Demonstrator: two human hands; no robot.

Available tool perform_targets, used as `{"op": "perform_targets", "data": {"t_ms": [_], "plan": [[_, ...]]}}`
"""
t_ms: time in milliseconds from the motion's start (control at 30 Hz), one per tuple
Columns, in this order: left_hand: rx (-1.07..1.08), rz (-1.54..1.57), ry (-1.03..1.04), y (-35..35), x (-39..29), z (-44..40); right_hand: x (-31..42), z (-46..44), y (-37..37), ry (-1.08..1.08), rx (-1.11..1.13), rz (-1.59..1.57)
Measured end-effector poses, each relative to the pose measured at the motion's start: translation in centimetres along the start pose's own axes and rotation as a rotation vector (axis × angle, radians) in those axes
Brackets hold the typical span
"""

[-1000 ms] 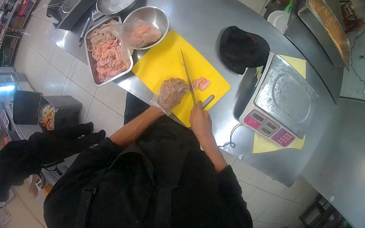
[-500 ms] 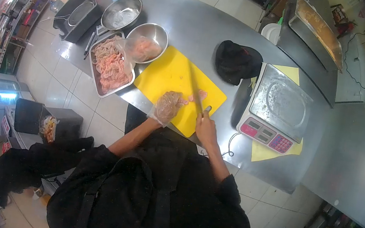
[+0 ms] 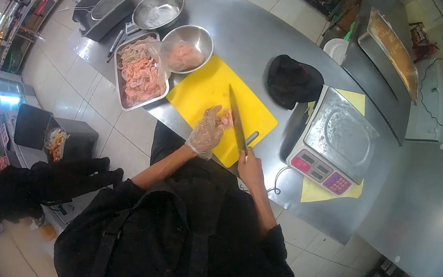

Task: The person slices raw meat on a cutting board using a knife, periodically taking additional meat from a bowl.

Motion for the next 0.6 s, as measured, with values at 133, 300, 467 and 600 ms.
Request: {"op": "perform_targets", "data": {"t_ms": [133,300,467,600], "plan": [[0.062,-0.145,0.106,-1.4,-3.6,-1.8,-1.2,-0.2,-1.5,0.028,-0.034,-0.069],[0.171,-0.372,0.150,2.8,-1.5,-2.9,-1.5,0.0,-3.5,0.042,-0.146,-0.139],[0.005,-0.481,0.370,5.9,2.3,-1.7,-2.7,-0.4,-2.3,0.075,-0.127,-0.177],[0.188,-0.081,0.251,4.5,4.1,-2.4,-2.1,-0.4,-1.7,0.031,-0.132,-0.211]]}}
Point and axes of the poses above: each hand's wrist, its own z-axis away from the middle knuckle, its own y-axis out of the palm, x = y × z, the point moved 8 cm from there along -z, towards the middle knuckle, and after that the axes turned 1 degree about x, right-handed, at the moved point
